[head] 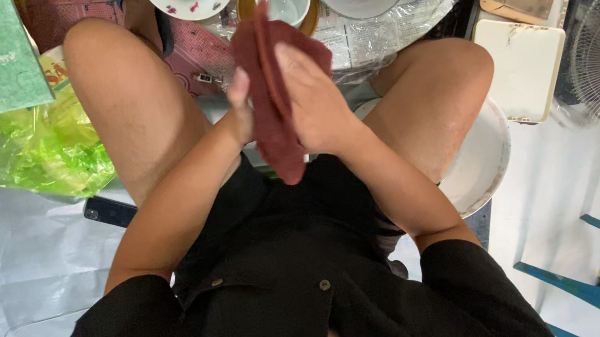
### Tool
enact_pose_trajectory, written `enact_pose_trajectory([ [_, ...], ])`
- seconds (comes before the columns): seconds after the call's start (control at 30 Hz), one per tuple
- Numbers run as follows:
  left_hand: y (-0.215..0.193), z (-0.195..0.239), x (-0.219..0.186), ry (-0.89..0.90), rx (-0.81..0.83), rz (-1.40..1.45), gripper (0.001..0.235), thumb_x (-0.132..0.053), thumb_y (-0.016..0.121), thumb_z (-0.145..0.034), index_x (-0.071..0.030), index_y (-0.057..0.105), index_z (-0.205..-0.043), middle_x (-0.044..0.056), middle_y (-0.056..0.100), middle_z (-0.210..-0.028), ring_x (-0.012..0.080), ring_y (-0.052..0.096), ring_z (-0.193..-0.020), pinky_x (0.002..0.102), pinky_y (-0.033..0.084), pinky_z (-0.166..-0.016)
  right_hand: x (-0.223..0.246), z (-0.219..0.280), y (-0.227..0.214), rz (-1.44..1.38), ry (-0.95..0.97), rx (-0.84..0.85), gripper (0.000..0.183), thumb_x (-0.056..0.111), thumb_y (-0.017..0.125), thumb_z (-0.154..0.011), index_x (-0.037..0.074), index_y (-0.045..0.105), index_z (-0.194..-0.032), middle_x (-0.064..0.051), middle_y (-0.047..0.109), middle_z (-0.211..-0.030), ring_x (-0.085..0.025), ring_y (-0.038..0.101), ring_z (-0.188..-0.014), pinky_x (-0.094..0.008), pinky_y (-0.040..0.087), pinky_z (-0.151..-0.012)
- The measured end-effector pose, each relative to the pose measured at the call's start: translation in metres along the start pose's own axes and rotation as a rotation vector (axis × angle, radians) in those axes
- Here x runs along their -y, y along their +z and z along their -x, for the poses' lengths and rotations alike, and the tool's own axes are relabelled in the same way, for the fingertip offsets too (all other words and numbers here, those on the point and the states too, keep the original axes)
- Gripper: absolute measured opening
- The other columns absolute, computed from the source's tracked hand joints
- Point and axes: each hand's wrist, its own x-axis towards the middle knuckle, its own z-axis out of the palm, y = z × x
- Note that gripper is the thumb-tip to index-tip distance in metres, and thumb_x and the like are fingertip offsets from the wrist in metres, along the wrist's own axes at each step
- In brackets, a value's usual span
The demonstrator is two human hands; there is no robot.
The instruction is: The person sits on the floor and dries various ceramic dishes, including bowls, cups, and plates, using a maroon cloth. They pick up each item, wipe it thoroughly, and place it back on a table covered with newspaper.
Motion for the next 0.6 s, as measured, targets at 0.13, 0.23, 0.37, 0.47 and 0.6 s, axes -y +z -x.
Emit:
enact_pose_trajectory([
  [0.13, 0.002, -0.002, -0.003, 0.104, -0.104, -0.076, 0.069, -0.056, 0.055, -0.094, 0.000, 0.046, -0.132, 0.011, 0.056, -0.124, 0.0184, 0.054, -0.114, 0.036, 0.043, -0.098, -0.002, -0.007, -0.004, -0.076, -0.334, -0.096, 0.024, 0.012, 0.073, -0.085, -0.001, 0.070, -0.105, -0.015, 0.072, -0.114, -0.032, 0.070, -0.113, -0.047, 0.058, -0.099],
  [0.23, 0.009, -0.008, -0.017, 0.201, -0.099, -0.333, 0.052, -0.045, 0.056, -0.097, 0.001, 0.056, -0.121, 0.008, 0.063, -0.109, 0.0136, 0.059, -0.100, 0.032, 0.046, -0.087, -0.005, -0.011, -0.037, -0.197, -0.386, -0.166, 0.019, 0.009, 0.075, -0.076, -0.001, 0.069, -0.090, -0.016, 0.073, -0.097, -0.031, 0.072, -0.095, -0.040, 0.057, -0.085],
  [0.37, 0.008, -0.007, -0.051, 0.230, -0.071, -0.724, 0.035, -0.031, 0.057, -0.101, 0.002, 0.068, -0.105, 0.004, 0.071, -0.090, 0.0074, 0.064, -0.082, 0.028, 0.050, -0.072, 0.004, -0.016, -0.084, -0.051, -0.435, -0.229, 0.015, 0.004, 0.078, -0.075, 0.000, 0.067, -0.085, -0.011, 0.071, -0.093, -0.027, 0.071, -0.087, -0.038, 0.057, -0.080],
  [0.47, 0.016, -0.001, -0.054, 0.149, -0.113, -0.825, 0.032, -0.024, 0.056, -0.106, 0.003, 0.067, -0.094, 0.002, 0.062, -0.077, 0.0058, 0.053, -0.073, 0.028, 0.043, -0.065, 0.011, -0.001, -0.108, 0.009, -0.449, -0.185, 0.013, 0.005, 0.076, -0.075, 0.002, 0.067, -0.084, -0.009, 0.073, -0.095, -0.026, 0.072, -0.087, -0.038, 0.057, -0.079],
  [0.6, 0.030, -0.019, -0.086, 0.230, -0.141, -0.925, 0.028, -0.022, 0.056, -0.107, 0.003, 0.067, -0.100, -0.001, 0.057, -0.076, 0.0053, 0.046, -0.073, 0.028, 0.040, -0.062, 0.002, 0.000, -0.124, -0.078, -0.413, -0.308, 0.019, 0.011, 0.074, -0.070, 0.001, 0.065, -0.083, -0.011, 0.070, -0.095, -0.030, 0.072, -0.086, -0.041, 0.057, -0.081],
])
